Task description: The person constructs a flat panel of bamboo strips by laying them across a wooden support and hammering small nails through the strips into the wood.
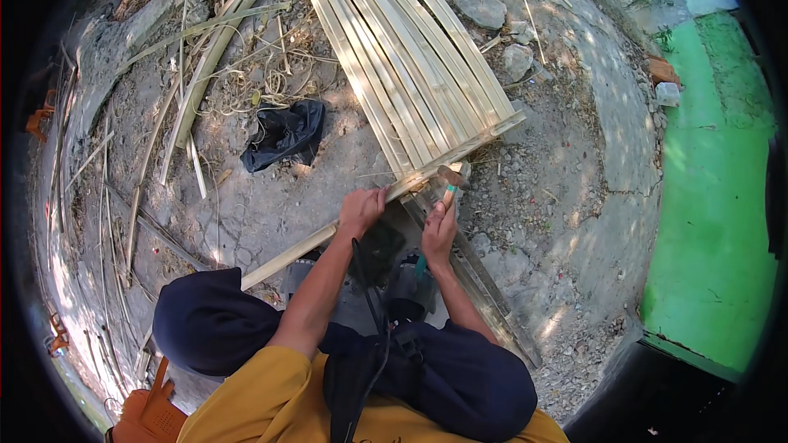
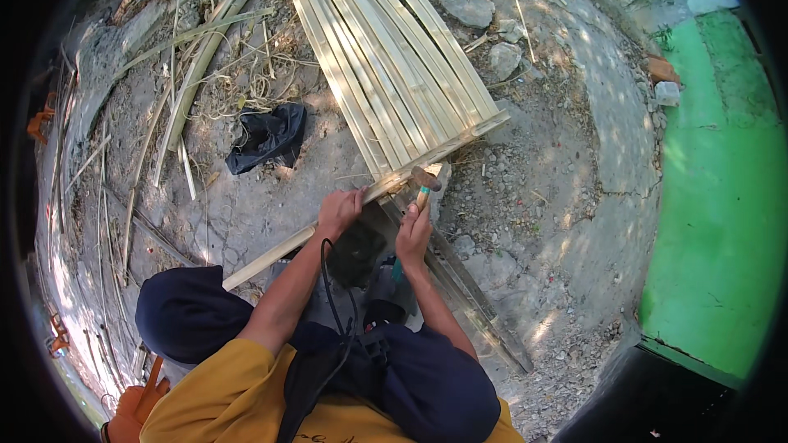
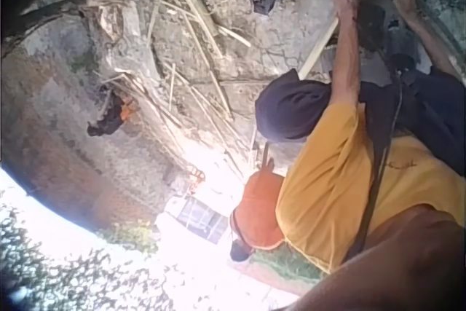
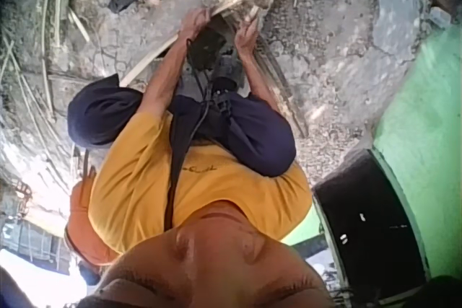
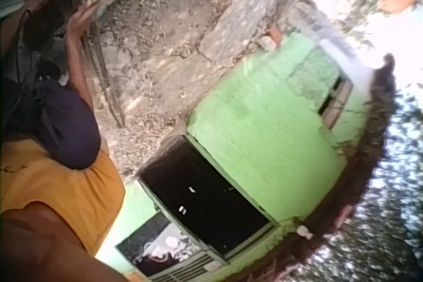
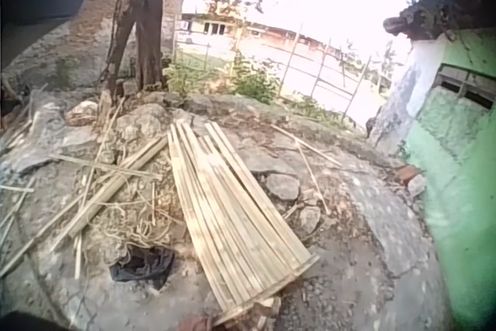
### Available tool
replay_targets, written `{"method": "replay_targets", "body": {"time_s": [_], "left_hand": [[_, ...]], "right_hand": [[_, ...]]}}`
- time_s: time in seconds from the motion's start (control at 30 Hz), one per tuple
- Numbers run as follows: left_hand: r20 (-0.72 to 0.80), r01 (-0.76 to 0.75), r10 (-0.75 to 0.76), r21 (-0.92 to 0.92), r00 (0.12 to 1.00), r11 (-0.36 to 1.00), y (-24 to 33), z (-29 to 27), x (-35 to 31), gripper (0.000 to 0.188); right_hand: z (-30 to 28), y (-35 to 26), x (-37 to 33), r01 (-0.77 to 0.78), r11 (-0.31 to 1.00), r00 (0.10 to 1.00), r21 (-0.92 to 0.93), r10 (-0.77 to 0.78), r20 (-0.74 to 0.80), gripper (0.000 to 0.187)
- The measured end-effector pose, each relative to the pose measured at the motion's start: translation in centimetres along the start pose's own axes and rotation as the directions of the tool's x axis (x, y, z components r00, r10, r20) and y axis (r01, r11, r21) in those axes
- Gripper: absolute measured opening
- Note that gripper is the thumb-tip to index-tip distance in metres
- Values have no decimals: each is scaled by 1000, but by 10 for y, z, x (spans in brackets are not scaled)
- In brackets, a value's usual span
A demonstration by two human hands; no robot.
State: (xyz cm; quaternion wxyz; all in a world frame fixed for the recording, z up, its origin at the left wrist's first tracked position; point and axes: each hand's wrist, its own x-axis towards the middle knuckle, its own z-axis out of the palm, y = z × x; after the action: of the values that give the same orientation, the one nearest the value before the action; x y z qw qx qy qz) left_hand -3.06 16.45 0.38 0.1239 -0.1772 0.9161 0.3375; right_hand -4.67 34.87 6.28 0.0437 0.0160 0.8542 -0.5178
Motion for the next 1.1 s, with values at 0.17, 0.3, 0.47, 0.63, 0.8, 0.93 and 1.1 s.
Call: {"method": "replay_targets", "body": {"time_s": [0.17, 0.3, 0.47, 0.63, 0.8, 0.93, 1.1], "left_hand": [[14, -11, 11, 3, 1000, 1000, 12, -3, 6, 59], [-8, 15, -15, 22, 1000, 1000, 4, -1, 1, 60], [-6, 0, 0, 0, 1000, 1000, 9, 0, 6, 60], [-11, -24, 24, 11, 1000, 1000, 2, -1, 3, 59], [9, 3, -3, 1, 1000, 1000, 8, -4, 3, 58], [21, -8, 7, 25, 1000, 1000, 11, -8, 2, 57], [-4, 7, -7, -15, 1000, 1000, 7, -6, -2, 58]], "right_hand": [[-2, 28, 21, 129, 934, 988, -332, -92, 123, 35], [4, 7, 8, 13, 993, 999, -114, -7, 48, 33], [-5, 10, 24, 65, 957, 988, -281, -23, 150, 30], [-6, 1, 14, 54, 917, 982, -396, 24, 189, 28], [-9, -9, 21, 102, 958, 984, -267, -58, 169, 37], [-10, 0, 27, 84, 906, 975, -414, 11, 221, 41], [-12, -8, 20, 92, 961, 991, -261, -63, 116, 37]]}}
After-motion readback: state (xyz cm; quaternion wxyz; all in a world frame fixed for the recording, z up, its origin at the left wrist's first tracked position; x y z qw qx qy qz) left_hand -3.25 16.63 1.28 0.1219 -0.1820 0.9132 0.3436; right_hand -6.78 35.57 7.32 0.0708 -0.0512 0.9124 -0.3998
